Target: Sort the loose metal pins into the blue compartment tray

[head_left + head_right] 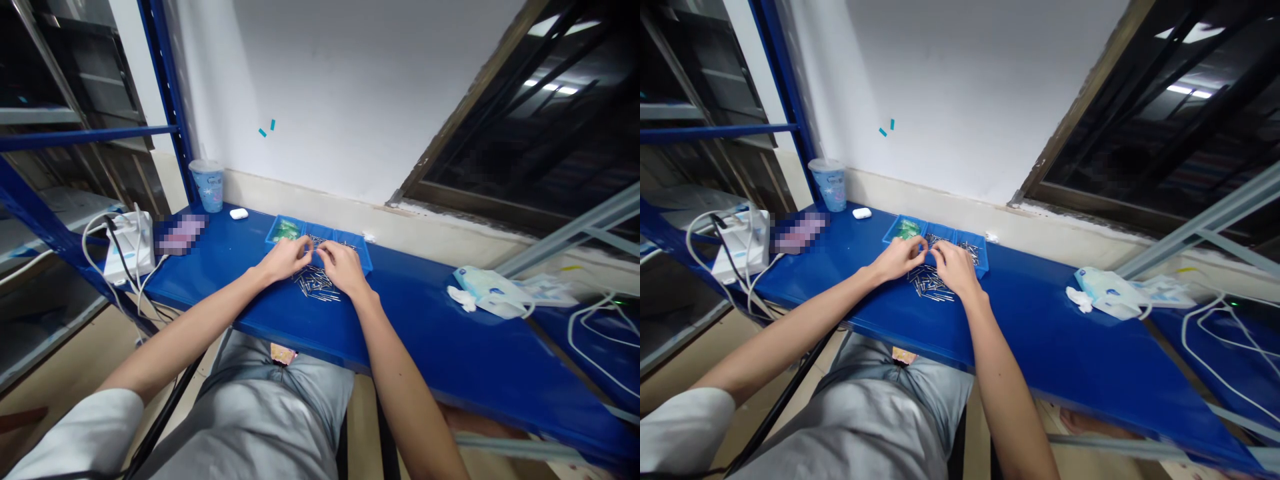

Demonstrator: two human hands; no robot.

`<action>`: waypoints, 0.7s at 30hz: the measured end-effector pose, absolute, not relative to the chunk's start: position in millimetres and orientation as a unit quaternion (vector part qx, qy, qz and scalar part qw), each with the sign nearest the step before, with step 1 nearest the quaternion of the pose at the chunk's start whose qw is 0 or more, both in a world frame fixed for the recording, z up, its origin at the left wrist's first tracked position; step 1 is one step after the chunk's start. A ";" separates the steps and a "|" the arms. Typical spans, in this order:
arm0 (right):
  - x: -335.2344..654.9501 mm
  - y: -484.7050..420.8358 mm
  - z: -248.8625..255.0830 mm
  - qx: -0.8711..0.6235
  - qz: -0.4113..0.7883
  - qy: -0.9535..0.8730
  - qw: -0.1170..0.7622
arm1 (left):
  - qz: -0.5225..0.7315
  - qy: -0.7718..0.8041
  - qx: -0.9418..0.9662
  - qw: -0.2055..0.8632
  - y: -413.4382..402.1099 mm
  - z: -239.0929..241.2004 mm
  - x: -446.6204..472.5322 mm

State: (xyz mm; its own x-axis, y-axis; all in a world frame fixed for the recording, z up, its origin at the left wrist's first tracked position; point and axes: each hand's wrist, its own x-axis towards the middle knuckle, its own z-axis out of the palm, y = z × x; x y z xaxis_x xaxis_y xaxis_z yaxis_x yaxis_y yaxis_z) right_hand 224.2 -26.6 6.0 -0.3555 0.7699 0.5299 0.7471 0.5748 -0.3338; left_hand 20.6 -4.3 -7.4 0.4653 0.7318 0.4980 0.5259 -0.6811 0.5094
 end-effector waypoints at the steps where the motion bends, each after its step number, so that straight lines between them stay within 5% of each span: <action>1: 224.2 -26.6 5.6 -0.460 0.018 -0.824 0.331 | 0.357 0.366 0.848 0.142 -4.3 -7.7 20.3; 21: 221.0 -28.3 5.4 -0.469 0.034 -0.820 0.326 | 0.420 0.306 0.840 0.152 -3.4 -6.8 18.8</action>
State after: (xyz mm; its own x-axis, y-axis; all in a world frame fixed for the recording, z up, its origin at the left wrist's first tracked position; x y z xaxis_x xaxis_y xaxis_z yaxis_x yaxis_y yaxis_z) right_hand 221.0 -28.3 5.4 -0.3478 0.7911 0.5033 0.7463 0.5585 -0.3622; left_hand 18.8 -3.4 -6.8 0.4590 0.6429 0.6132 0.3870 -0.7660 0.5134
